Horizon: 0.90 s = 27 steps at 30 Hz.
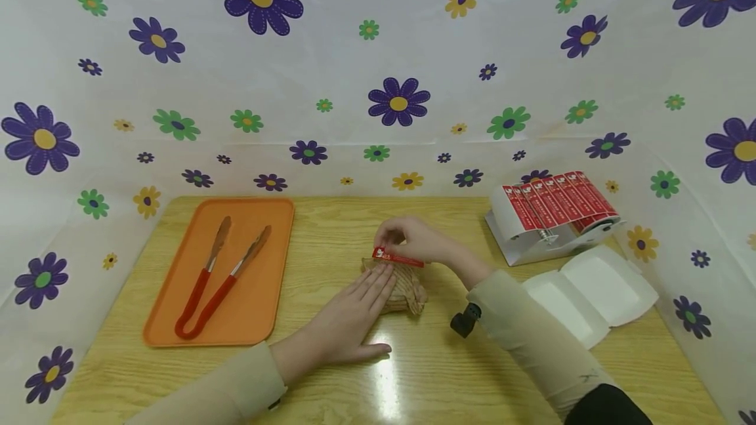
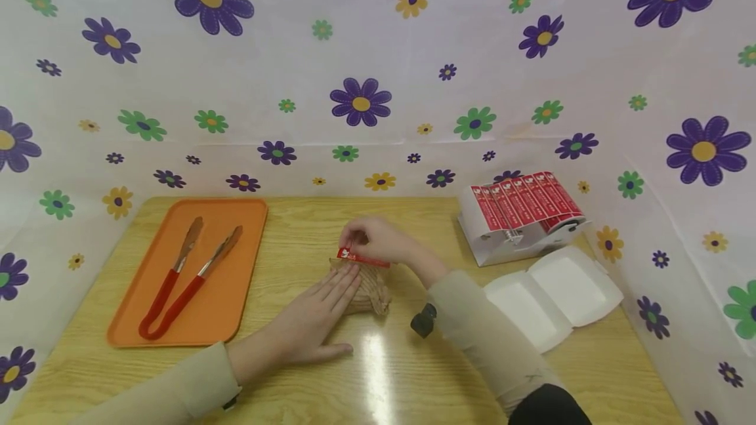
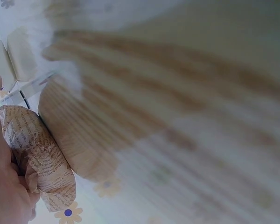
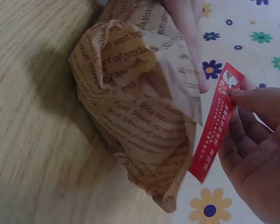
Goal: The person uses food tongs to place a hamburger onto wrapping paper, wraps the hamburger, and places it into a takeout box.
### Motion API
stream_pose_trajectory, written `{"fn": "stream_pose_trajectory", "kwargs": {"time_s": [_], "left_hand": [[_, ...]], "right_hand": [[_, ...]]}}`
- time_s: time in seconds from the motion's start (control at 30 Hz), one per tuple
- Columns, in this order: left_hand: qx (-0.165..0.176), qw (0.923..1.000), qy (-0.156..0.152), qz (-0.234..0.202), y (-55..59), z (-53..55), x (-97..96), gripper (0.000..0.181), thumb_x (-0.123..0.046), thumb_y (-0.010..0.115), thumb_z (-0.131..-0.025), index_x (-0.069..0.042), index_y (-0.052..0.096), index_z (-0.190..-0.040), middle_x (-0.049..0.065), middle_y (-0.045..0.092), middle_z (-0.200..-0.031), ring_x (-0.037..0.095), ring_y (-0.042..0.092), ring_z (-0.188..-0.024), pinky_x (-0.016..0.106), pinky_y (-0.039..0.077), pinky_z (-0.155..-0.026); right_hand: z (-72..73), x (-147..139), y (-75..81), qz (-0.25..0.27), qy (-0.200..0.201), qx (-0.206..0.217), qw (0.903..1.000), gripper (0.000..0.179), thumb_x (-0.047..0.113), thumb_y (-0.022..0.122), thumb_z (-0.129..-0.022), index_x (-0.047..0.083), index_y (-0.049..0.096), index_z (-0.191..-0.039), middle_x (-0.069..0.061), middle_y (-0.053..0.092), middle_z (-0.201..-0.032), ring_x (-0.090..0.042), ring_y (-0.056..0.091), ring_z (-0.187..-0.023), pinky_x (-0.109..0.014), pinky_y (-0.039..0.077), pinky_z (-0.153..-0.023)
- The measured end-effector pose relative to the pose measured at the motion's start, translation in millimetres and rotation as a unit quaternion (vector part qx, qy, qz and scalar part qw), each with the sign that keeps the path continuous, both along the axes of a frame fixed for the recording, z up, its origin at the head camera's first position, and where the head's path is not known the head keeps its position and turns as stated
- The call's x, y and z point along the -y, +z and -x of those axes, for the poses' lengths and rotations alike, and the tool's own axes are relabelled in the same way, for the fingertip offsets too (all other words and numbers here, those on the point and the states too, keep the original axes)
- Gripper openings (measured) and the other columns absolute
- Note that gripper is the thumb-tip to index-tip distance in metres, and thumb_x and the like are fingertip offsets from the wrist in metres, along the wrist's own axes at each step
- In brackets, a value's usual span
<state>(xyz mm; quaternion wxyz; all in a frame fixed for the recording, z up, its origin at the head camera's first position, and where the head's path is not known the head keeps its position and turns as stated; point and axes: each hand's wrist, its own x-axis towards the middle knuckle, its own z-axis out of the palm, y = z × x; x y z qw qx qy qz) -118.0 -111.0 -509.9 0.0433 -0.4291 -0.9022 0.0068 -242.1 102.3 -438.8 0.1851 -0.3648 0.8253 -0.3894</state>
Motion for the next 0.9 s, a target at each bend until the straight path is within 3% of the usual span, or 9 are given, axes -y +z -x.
{"fn": "stream_pose_trajectory", "kwargs": {"time_s": [0.47,0.6,0.73,0.83,0.9], "left_hand": [[-0.044,0.9989,-0.009,0.01,3.9,-3.2,-0.6,0.114,-0.08,0.045,-0.098,0.007,0.02,-0.166,0.025,0.015,-0.176,0.036,0.02,-0.165,0.043,0.024,-0.136],[-0.036,0.9992,-0.004,0.015,3.5,-3.4,-0.6,0.113,-0.08,0.044,-0.098,0.006,0.017,-0.167,0.024,0.013,-0.177,0.036,0.016,-0.166,0.043,0.022,-0.137],[-0.02,0.9996,0.002,0.021,3.3,-3.2,-0.9,0.113,-0.081,0.042,-0.099,0.005,0.014,-0.168,0.023,0.009,-0.178,0.035,0.011,-0.167,0.043,0.018,-0.137],[-0.012,0.9996,0.007,0.026,4.7,-3.3,-1.3,0.113,-0.081,0.041,-0.099,0.004,0.013,-0.168,0.022,0.009,-0.178,0.035,0.011,-0.167,0.042,0.018,-0.137],[-0.008,0.9995,0.008,0.03,5.7,-3.5,-1.8,0.113,-0.081,0.041,-0.099,0.003,0.013,-0.168,0.022,0.009,-0.178,0.034,0.012,-0.167,0.041,0.018,-0.137]], "right_hand": [[-5.0,13,-24.0,-0.02,-0.018,-0.02,0.9994,0.013,-0.005,0.071,-0.095,0.002,0.078,-0.103,-0.012,0.078,-0.1,-0.014,0.07,-0.09,-0.026,0.062,-0.087],[-8.2,13,-24.7,-0.034,-0.057,-0.031,0.9973,0.012,0.001,0.078,-0.093,0.006,0.082,-0.103,-0.009,0.077,-0.106,-0.02,0.07,-0.099,-0.033,0.061,-0.094],[-12.2,13,-20.8,-0.077,-0.104,-0.051,0.9903,0.029,0.011,0.082,-0.092,0.011,0.081,-0.121,-0.01,0.076,-0.114,-0.025,0.069,-0.107,-0.04,0.061,-0.095],[-18.9,13,-14.9,-0.102,-0.154,-0.083,0.9792,0.039,0.016,0.078,-0.097,0.011,0.073,-0.135,-0.01,0.076,-0.118,-0.027,0.071,-0.111,-0.045,0.061,-0.097],[-29.2,11,-9.4,-0.103,-0.197,-0.11,0.9689,0.036,0.018,0.073,-0.101,0.009,0.072,-0.136,-0.011,0.077,-0.121,-0.029,0.071,-0.115,-0.048,0.06,-0.102]]}}
